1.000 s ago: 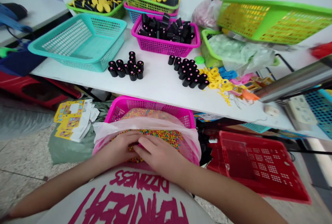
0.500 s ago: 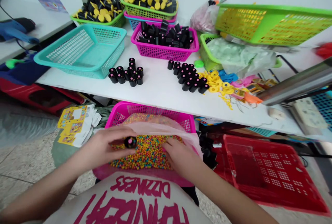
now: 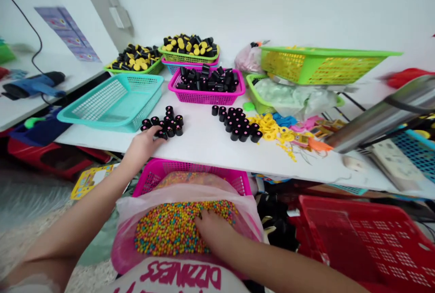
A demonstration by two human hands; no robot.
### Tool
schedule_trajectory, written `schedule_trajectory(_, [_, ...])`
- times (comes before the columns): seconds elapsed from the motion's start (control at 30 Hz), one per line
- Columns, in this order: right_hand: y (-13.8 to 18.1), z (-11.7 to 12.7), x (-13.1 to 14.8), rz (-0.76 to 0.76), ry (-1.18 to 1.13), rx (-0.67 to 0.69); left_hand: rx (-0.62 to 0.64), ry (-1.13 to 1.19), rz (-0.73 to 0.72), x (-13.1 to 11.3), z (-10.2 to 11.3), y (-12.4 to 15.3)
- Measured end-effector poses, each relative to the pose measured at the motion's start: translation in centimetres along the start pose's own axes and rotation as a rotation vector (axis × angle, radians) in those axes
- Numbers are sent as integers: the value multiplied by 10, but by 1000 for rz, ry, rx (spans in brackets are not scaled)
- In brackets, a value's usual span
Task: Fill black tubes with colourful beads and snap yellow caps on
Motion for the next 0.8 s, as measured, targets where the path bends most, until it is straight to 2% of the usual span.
schedule_trajectory(0.17, [0, -9, -12, 42, -36, -16, -161, 3, -192, -20, 35, 1])
schedule_trajectory(0.23, [-1, -11, -14, 41, -18, -8, -206, 73, -252, -39, 47, -9])
schedule_trajectory(0.3, [-3, -10, -12, 55, -16, -3, -190, 149, -278, -64, 44, -32])
schedule_trajectory(0.37, [-4, -6, -7, 89, -47, -15, -69, 194, -294, -94, 20, -63])
schedule_trajectory(0.43, [-4, -2, -2, 138, -86, -26, 121, 183, -299, -123, -21, -97])
schedule_trajectory(0.5, [-5, 0, 2, 183, -118, -34, 194, 169, -296, -143, -53, -126])
schedule_trajectory(0.57, [-7, -1, 2, 200, -135, -41, 227, 158, -268, -153, -77, -148])
schedule_trajectory(0.67, [-10, -5, -3, 183, -152, -62, 256, 146, -237, -159, -92, -162])
schedule_trajectory(0.8, [-10, -5, -10, 147, -170, -81, 266, 164, -227, -162, -82, -156])
Point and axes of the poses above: each hand's wrist, its own y-axis away from the middle knuckle, its own z-axis out of the back of the hand, x = y × z, the point moved 9 cm from there along -y, towards the middle knuckle
